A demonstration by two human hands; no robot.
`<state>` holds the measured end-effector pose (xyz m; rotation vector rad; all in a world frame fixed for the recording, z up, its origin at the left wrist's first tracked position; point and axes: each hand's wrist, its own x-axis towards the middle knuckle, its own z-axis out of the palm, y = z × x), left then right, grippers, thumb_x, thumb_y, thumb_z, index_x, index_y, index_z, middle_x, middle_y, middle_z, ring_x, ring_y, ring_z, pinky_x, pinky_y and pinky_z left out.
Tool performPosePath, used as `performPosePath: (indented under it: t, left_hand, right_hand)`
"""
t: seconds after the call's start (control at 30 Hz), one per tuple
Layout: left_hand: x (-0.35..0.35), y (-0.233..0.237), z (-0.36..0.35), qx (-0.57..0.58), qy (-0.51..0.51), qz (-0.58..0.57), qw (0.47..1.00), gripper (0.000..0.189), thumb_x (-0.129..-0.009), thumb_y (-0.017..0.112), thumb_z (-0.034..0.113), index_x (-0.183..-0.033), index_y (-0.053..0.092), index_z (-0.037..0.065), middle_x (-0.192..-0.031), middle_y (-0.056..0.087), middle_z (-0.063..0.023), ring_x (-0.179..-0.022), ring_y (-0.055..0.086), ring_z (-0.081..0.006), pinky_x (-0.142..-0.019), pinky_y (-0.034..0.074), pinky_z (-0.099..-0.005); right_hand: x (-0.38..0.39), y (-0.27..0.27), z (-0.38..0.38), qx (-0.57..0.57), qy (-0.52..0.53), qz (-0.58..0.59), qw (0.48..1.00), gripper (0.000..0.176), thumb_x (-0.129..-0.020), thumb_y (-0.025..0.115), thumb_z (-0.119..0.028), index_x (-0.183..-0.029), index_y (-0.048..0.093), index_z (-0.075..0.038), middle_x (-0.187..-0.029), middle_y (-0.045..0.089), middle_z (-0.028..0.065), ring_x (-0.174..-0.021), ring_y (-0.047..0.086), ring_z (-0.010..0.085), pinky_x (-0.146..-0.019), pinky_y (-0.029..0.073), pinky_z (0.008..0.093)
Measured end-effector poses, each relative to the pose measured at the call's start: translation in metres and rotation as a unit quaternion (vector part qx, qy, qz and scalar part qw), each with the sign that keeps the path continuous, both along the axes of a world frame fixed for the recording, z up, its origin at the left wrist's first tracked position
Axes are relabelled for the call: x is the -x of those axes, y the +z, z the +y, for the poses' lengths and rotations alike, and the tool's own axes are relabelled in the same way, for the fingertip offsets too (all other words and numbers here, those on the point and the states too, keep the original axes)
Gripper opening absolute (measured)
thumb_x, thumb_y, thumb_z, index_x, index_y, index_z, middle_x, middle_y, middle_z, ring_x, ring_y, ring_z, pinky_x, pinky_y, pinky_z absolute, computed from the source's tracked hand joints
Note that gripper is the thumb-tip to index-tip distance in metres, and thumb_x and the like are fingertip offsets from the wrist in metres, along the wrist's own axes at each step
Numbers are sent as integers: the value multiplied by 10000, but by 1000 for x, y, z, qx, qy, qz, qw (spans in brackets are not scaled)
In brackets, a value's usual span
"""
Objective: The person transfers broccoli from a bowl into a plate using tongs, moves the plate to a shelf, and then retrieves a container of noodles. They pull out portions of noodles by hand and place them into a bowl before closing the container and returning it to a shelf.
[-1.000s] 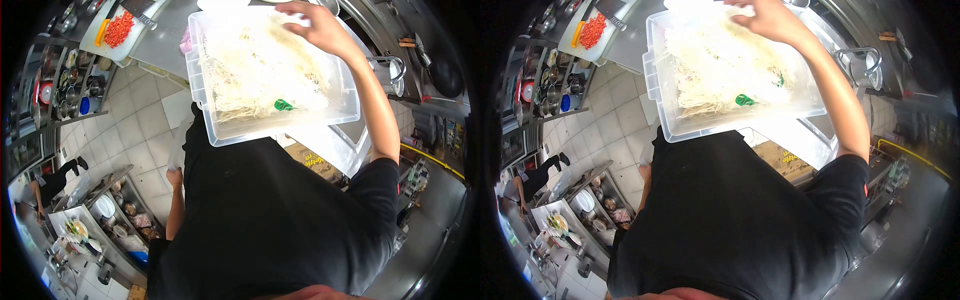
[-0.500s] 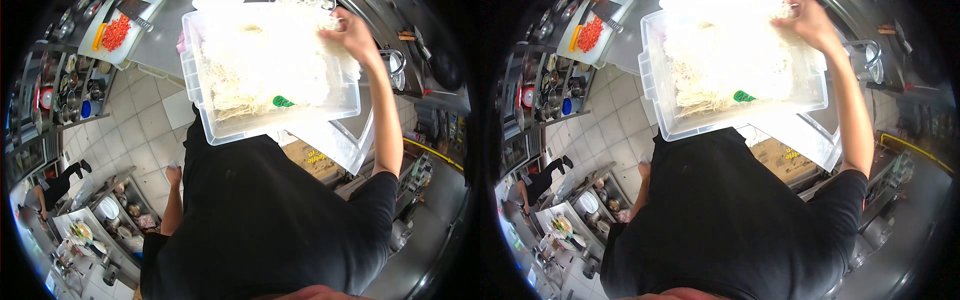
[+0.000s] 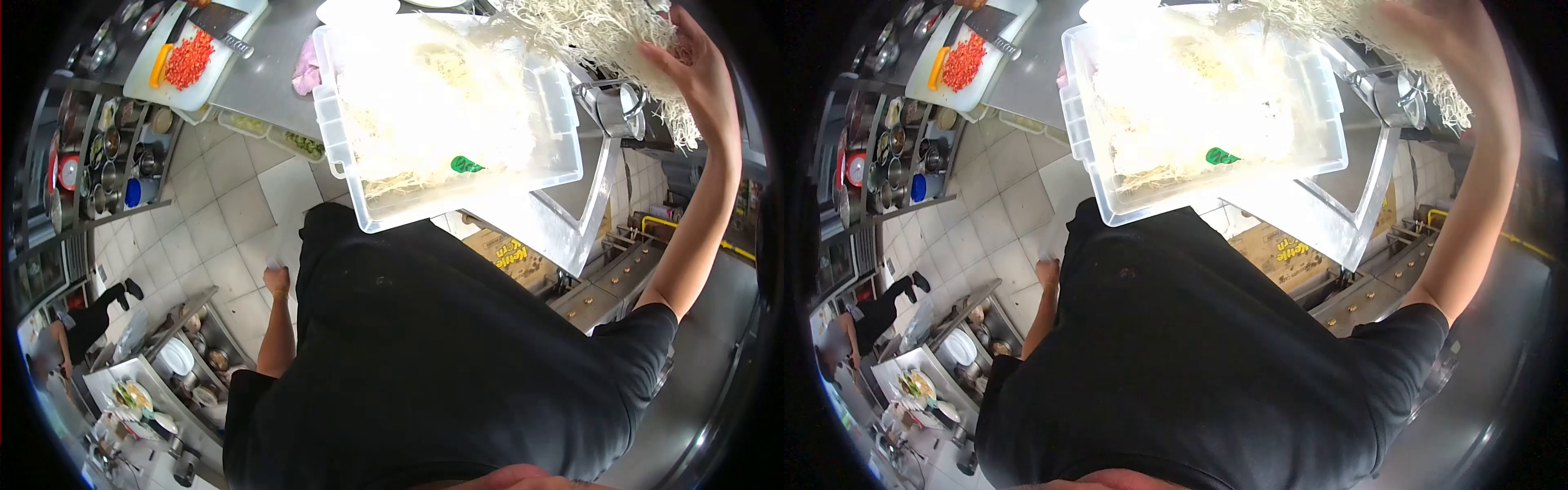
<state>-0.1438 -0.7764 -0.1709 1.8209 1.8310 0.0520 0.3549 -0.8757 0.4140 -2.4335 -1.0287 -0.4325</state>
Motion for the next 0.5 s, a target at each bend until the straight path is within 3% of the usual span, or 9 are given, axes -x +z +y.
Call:
performPosePath:
  t: [0.07, 0.1, 0.13, 0.2, 0.23, 0.3, 0.5]
  left_hand:
    - [7, -2, 12, 12, -15, 8, 1000, 256, -588, 603, 142, -706, 571, -83, -736, 589, -283, -740, 575, -444, -659, 469, -466]
    - [6, 2, 15, 10, -17, 6, 1000, 254, -588, 598, 142, -695, 564, -86, -734, 587, -285, -739, 573, -446, -662, 468, -471]
    - [7, 4, 19, 9, -20, 3, 1000, 252, -589, 594, 141, -685, 556, -88, -732, 584, -288, -738, 572, -449, -666, 467, -476]
    - [17, 1, 26, -2, -65, 4, 998, 250, -591, 591, 144, -683, 555, -85, -729, 584, -285, -735, 571, -449, -667, 467, -477]
    - [21, -3, 33, -15, -101, 10, 995, 248, -594, 588, 148, -682, 553, -82, -726, 584, -282, -732, 571, -449, -668, 468, -478]
    - [27, -4, 43, -3, -97, 10, 995, 249, -596, 588, 150, -685, 555, -80, -722, 585, -279, -728, 571, -447, -666, 468, -475]
    - [54, -17, 66, 50, -117, 3, 992, 342, -608, 649, 227, -708, 575, -92, -733, 598, -261, -741, 591, -414, -695, 475, -453]
  right_hand:
    - [16, 14, 6, 24, 35, 108, 993, 583, -647, 743, -54, -1146, 466, 65, -1134, 538, 164, -992, 546, 246, -908, 437, 351]
    - [-78, -15, -35, 53, 163, 62, 983, 311, -785, 651, -118, -1063, 549, -22, -907, 629, 75, -787, 610, 132, -685, 472, 237]
    - [-74, -20, -30, 147, 79, 113, 980, 393, -793, 625, -77, -1169, 519, -28, -1008, 618, 106, -929, 599, 174, -796, 461, 267]
    - [-70, -54, -28, 210, 177, 8, 961, 431, -778, 638, -70, -1185, 509, -11, -1040, 613, 107, -984, 571, 166, -846, 433, 272]
    - [-63, -52, -27, 210, 174, 5, 962, 431, -778, 638, -70, -1185, 509, -11, -1040, 613, 107, -984, 571, 166, -846, 433, 272]
    - [-51, -50, -27, 211, 49, -1, 976, 454, -759, 654, -69, -1177, 501, 26, -1063, 604, 109, -989, 555, 146, -855, 420, 257]
    - [-31, 8, -37, 154, 26, 134, 979, 462, -781, 625, -62, -1212, 476, 13, -1015, 607, 79, -918, 564, 117, -834, 431, 256]
